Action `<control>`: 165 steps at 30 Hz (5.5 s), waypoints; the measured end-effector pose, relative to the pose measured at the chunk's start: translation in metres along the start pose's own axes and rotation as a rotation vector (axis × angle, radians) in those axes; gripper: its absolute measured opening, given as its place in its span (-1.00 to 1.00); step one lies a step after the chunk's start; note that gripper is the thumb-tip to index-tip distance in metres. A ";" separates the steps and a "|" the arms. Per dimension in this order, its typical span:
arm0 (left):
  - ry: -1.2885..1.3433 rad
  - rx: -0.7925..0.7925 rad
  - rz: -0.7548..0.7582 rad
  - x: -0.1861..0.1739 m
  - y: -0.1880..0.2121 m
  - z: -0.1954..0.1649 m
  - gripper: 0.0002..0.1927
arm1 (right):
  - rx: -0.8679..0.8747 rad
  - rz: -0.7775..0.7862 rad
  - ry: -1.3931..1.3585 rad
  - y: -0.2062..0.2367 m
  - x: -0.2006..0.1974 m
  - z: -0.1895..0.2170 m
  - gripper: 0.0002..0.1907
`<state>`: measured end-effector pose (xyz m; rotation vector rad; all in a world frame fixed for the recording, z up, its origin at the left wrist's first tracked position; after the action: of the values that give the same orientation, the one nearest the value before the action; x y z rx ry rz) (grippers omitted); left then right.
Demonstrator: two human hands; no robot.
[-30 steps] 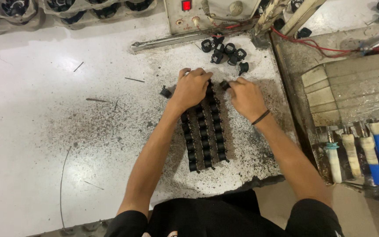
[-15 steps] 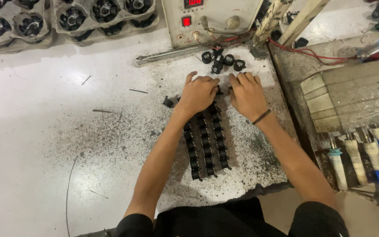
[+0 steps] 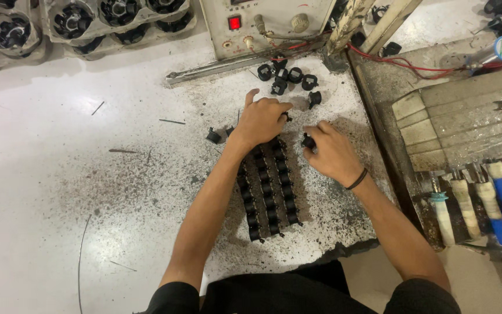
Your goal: The person picks up small black plastic electrical components from a pile and arranges them into neat rows on the workbench. They then take a soldering iron and solder each component in the rows one at a time, steadying each part with the other hand.
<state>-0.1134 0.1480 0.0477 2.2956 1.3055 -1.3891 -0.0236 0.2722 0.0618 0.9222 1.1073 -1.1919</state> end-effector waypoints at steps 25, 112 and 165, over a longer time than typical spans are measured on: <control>-0.074 0.008 0.165 0.005 0.003 -0.013 -0.57 | -0.394 -0.518 0.270 -0.019 -0.055 0.010 -0.89; -0.005 -0.110 0.425 0.018 0.017 -0.025 0.05 | -0.051 -0.461 0.367 0.014 -0.011 -0.038 -0.61; 0.280 -0.045 -0.015 -0.060 0.080 0.064 -0.70 | 0.026 -0.573 0.265 0.061 -0.003 -0.058 -0.76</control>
<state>-0.1065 0.0298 0.0365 2.5237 1.4140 -1.0572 0.0276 0.3386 0.0506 0.8210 1.6434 -1.5754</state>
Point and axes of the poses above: each hand's wrist, its own y-axis away from the middle knuckle, its own x-axis out of the palm, z = x × y, the point moved 9 cm from there along -y, towards the middle knuckle, and after that the axes turned 10 degrees about y, right-handed, at the moved point
